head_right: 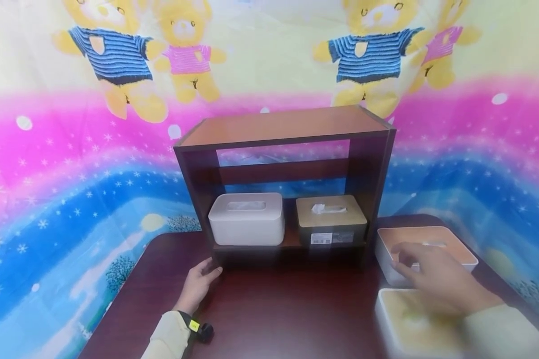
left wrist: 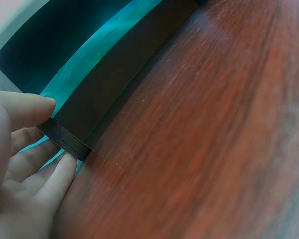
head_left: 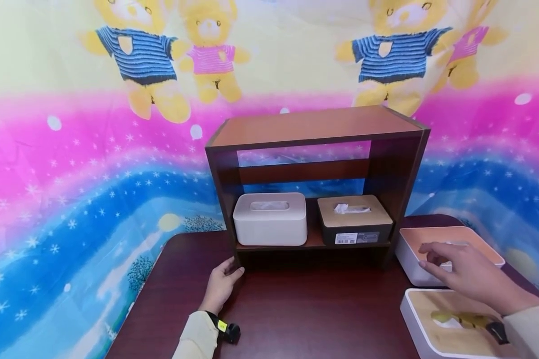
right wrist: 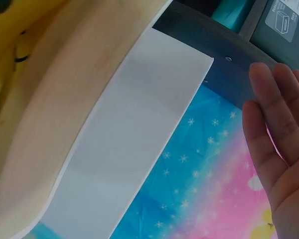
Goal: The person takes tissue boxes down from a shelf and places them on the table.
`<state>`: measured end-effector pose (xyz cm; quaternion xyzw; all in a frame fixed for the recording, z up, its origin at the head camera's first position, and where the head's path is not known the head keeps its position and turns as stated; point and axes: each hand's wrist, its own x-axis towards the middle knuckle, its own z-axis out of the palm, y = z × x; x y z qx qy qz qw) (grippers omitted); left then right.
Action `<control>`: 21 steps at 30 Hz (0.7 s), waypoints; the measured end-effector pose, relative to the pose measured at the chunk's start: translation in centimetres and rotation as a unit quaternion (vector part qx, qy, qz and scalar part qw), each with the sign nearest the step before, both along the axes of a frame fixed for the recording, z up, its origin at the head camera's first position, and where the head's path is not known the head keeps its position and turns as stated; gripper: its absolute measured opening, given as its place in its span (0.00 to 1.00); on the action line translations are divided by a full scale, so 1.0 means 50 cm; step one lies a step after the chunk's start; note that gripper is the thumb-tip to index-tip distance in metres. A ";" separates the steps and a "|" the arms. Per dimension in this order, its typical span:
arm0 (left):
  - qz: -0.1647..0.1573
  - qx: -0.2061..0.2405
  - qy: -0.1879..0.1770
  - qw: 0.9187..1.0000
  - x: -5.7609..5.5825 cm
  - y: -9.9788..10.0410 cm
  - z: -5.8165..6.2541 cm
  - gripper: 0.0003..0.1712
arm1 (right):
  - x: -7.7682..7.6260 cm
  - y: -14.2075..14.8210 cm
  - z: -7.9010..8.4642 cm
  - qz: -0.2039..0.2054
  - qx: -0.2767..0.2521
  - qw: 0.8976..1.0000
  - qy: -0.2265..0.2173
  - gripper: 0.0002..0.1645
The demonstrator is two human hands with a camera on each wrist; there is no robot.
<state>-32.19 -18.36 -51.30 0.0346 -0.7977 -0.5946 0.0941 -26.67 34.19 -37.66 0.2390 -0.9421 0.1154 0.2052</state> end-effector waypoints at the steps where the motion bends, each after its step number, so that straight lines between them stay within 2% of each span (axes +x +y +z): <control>1: 0.001 0.001 -0.001 1.000 0.000 0.000 -0.002 0.31 | -0.003 -0.001 -0.001 -0.002 -0.004 1.000 -0.003 0.16; 7: 0.003 0.002 0.005 1.000 -0.001 -0.001 -0.008 0.31 | -0.023 -0.008 0.002 -0.016 -0.043 0.999 -0.012 0.18; 17: 0.005 0.005 0.000 1.000 -0.002 -0.001 -0.007 0.32 | -0.057 -0.007 0.005 -0.021 -0.113 0.993 0.024 0.20; 21: 0.007 0.004 -0.003 1.000 0.000 0.001 -0.004 0.31 | -0.063 -0.007 0.005 -0.026 -0.125 0.992 0.007 0.25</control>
